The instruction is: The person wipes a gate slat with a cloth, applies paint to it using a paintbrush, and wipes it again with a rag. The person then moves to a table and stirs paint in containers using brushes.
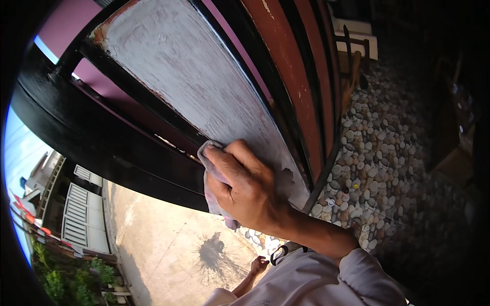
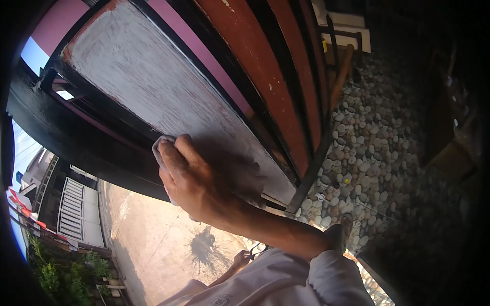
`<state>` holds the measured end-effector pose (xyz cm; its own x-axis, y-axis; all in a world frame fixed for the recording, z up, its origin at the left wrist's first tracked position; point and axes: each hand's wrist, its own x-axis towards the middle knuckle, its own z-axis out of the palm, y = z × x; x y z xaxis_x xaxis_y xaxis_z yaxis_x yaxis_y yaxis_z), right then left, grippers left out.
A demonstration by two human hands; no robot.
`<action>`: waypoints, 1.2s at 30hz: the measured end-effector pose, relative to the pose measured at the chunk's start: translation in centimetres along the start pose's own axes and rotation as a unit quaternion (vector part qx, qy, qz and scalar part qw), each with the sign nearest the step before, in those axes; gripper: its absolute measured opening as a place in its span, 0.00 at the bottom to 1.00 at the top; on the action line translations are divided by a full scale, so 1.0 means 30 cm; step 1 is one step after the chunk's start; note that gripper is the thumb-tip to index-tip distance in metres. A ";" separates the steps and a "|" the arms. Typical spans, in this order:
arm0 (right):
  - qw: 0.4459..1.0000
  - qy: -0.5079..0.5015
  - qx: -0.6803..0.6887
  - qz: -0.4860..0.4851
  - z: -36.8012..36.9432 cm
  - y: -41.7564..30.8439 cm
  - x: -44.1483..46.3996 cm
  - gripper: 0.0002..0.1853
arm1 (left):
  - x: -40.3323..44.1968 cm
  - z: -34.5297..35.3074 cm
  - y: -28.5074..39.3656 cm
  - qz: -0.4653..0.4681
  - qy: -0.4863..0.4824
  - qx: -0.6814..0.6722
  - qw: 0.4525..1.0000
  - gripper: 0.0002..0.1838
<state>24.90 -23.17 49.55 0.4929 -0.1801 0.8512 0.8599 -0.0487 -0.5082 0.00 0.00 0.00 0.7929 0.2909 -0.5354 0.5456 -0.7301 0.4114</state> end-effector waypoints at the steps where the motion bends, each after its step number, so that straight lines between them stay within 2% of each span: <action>1: 1.000 0.003 0.011 0.005 -0.005 0.005 -0.004 0.16 | 0.002 0.013 0.005 0.015 -0.002 0.001 1.000 0.23; 3: 1.000 -0.005 0.015 0.006 -0.021 0.006 0.000 0.16 | 0.013 0.079 0.040 0.035 -0.010 -0.009 0.999 0.24; 4: 1.000 0.004 0.013 0.020 0.004 -0.029 0.022 0.15 | -0.057 -0.010 -0.038 0.033 -0.001 0.011 0.999 0.24; 7: 0.999 -0.002 0.022 0.040 0.018 -0.037 0.075 0.13 | -0.008 0.010 -0.033 0.054 0.020 -0.009 0.998 0.22; 9: 0.995 0.040 -0.045 -0.074 0.018 -0.033 0.087 0.12 | -0.013 0.017 -0.049 0.049 0.025 -0.033 0.998 0.22; 10: 0.998 0.022 -0.018 0.047 0.024 -0.032 0.047 0.11 | -0.020 0.025 -0.056 0.045 0.015 -0.040 0.998 0.22; 18: 1.000 0.024 0.011 0.010 0.017 -0.028 0.114 0.10 | 0.009 0.021 -0.053 0.015 -0.014 -0.013 1.000 0.23; 23: 0.999 0.013 0.007 0.043 -0.017 0.012 0.053 0.10 | 0.003 0.035 -0.075 0.006 -0.029 -0.002 1.000 0.24; 27: 0.999 0.046 0.008 0.013 -0.029 0.007 0.092 0.11 | -0.010 0.031 -0.063 -0.001 -0.037 -0.005 0.999 0.25; 29: 0.999 0.017 0.016 0.026 -0.013 0.003 0.103 0.11 | -0.021 0.016 -0.041 -0.032 -0.058 -0.009 0.998 0.25; 31: 1.000 0.019 0.006 0.011 -0.008 0.014 0.096 0.12 | -0.016 0.021 -0.042 -0.030 -0.052 -0.008 0.998 0.26; 33: 0.999 -0.023 -0.026 0.016 -0.025 0.012 0.076 0.12 | -0.017 0.022 -0.049 -0.029 -0.045 -0.007 0.999 0.26; 36: 1.000 -0.015 -0.020 -0.005 -0.025 0.012 0.059 0.14 | 0.003 0.026 -0.042 -0.025 -0.048 0.009 0.998 0.25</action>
<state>25.99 -24.25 50.77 0.4881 -0.1501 0.8598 0.8594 -0.0888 -0.5035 -0.84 0.46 -1.14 0.7349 0.2673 -0.6233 0.5779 -0.7278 0.3692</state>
